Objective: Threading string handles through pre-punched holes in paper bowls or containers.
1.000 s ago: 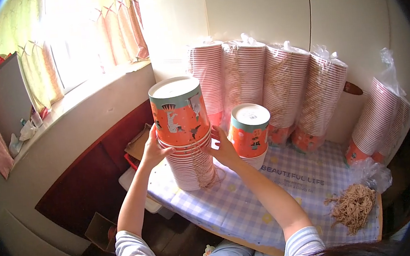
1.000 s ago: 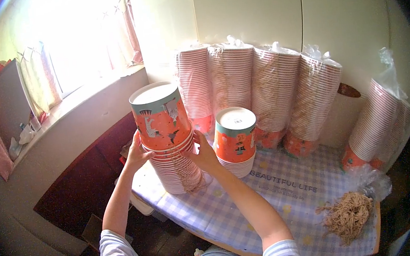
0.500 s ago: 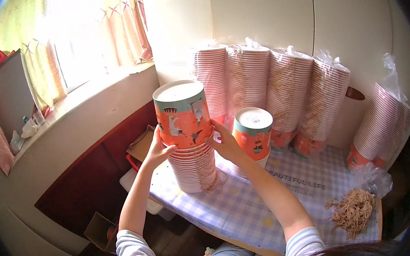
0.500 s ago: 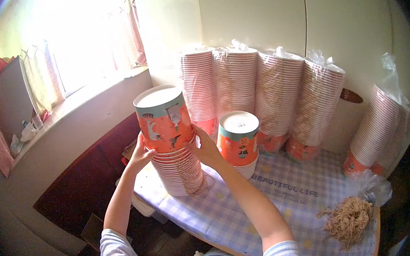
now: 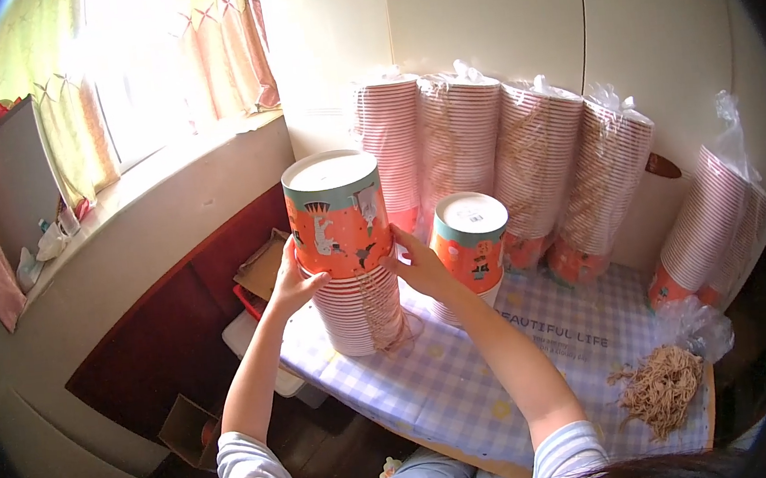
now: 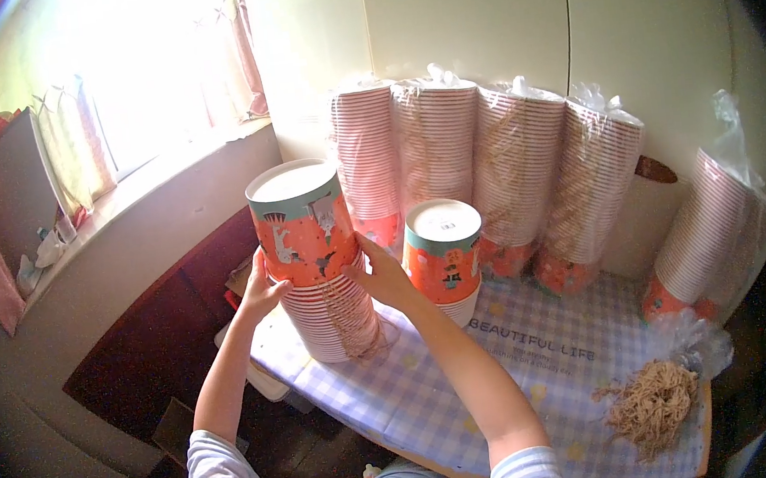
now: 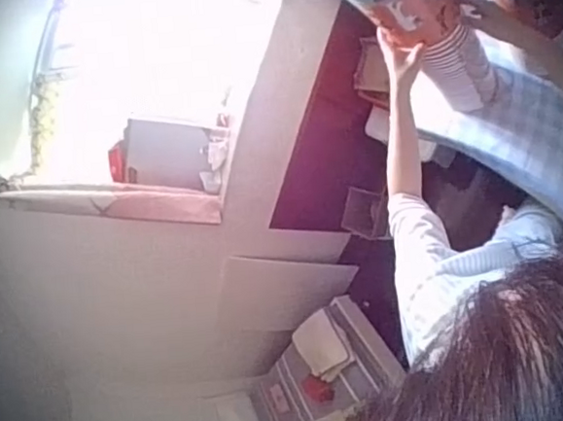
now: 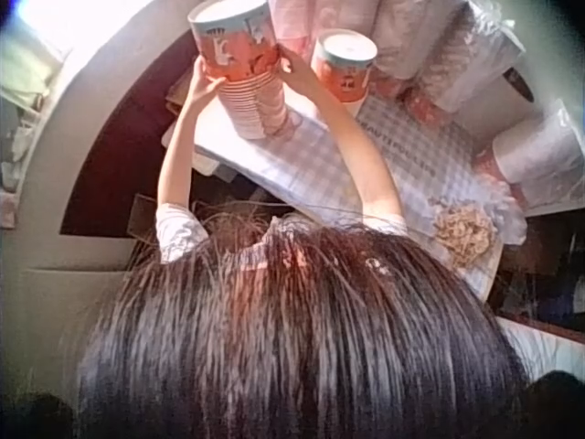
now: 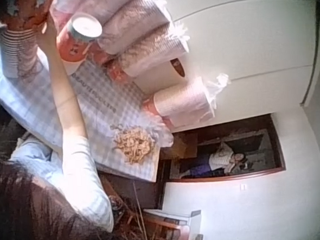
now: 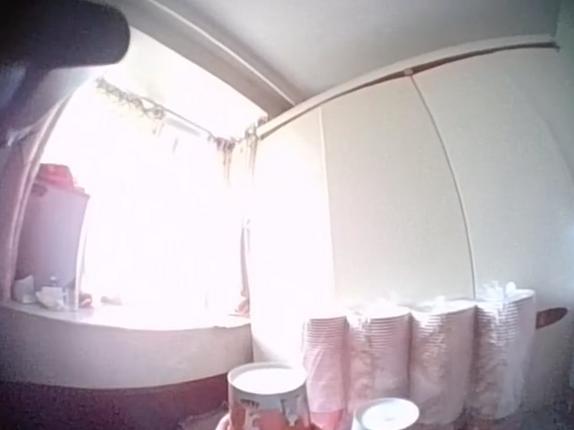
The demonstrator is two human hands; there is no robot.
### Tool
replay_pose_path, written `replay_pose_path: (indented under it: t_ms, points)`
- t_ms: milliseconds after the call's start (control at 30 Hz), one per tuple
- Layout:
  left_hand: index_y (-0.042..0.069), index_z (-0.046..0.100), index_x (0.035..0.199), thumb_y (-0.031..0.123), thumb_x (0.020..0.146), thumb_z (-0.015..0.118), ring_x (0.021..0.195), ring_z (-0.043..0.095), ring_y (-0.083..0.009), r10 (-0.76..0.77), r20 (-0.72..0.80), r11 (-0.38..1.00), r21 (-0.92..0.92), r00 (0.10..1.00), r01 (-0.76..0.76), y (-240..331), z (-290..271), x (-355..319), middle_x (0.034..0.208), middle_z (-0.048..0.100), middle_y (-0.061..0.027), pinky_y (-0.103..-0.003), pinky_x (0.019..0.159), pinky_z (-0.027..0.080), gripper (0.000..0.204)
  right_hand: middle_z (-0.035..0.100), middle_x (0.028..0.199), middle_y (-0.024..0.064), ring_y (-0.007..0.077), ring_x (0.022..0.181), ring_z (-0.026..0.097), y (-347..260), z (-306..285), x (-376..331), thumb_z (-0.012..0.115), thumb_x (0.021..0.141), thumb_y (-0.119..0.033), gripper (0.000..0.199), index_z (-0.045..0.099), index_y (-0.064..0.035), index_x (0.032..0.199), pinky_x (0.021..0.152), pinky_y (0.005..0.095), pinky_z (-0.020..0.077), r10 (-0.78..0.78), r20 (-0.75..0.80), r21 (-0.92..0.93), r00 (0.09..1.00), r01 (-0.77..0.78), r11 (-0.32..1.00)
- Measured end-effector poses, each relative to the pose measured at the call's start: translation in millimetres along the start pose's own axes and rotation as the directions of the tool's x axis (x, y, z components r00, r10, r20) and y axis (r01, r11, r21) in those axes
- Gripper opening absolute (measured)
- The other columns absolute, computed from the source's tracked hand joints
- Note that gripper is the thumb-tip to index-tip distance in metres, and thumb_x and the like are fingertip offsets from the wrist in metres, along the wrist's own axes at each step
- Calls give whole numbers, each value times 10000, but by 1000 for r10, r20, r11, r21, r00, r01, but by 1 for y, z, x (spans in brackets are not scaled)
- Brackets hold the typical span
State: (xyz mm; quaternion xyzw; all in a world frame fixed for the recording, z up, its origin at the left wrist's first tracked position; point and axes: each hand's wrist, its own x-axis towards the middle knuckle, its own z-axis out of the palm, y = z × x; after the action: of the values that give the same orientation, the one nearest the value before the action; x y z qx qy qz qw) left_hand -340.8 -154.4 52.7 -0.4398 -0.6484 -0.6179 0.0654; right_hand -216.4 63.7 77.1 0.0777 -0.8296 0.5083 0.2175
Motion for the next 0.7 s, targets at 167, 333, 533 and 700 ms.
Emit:
replay_pose_path:
  t_ms: [167, 333, 533, 700]
  points:
    - [-11, 176, 1311, 462, 612, 737, 1201, 337, -240, 36, -6, 994, 105, 999, -35, 7, 3, 0, 1276, 358, -156, -361, 990, 284, 1013, 333, 1328, 140, 227, 1212, 353, 2, -4, 0, 603, 800, -302, 688, 252, -38, 1329, 934, 338, 374, -16, 16, -43, 1000, 17, 999]
    - [-14, 193, 1309, 419, 618, 739, 1204, 336, -271, -3, -26, 976, 217, 1000, 8, 11, 2, -1, 1285, 349, -172, -364, 993, 277, 981, 328, 1329, 134, 231, 1217, 344, 5, -3, 0, 624, 784, -296, 719, 237, -44, 1335, 929, 350, 378, -9, 28, 5, 1000, 9, 1000]
    - [-18, 220, 1304, 372, 629, 734, 1219, 307, -281, 51, -38, 968, 249, 998, -40, 10, 2, 1, 1295, 325, -184, -370, 1003, 259, 933, 414, 1241, 179, 290, 1175, 375, -3, -4, 4, 667, 718, -277, 723, 306, -10, 1285, 978, 374, 309, -141, -16, -18, 990, 141, 990]
    - [-9, 217, 1307, 347, 630, 735, 1213, 311, -297, 32, -45, 966, 257, 998, -19, 11, 4, -2, 1296, 319, -192, -377, 1002, 260, 923, 385, 1259, 199, 307, 1190, 351, -1, 0, 2, 679, 702, -282, 760, 291, 18, 1283, 1001, 380, 281, -123, -32, 4, 992, 123, 992]
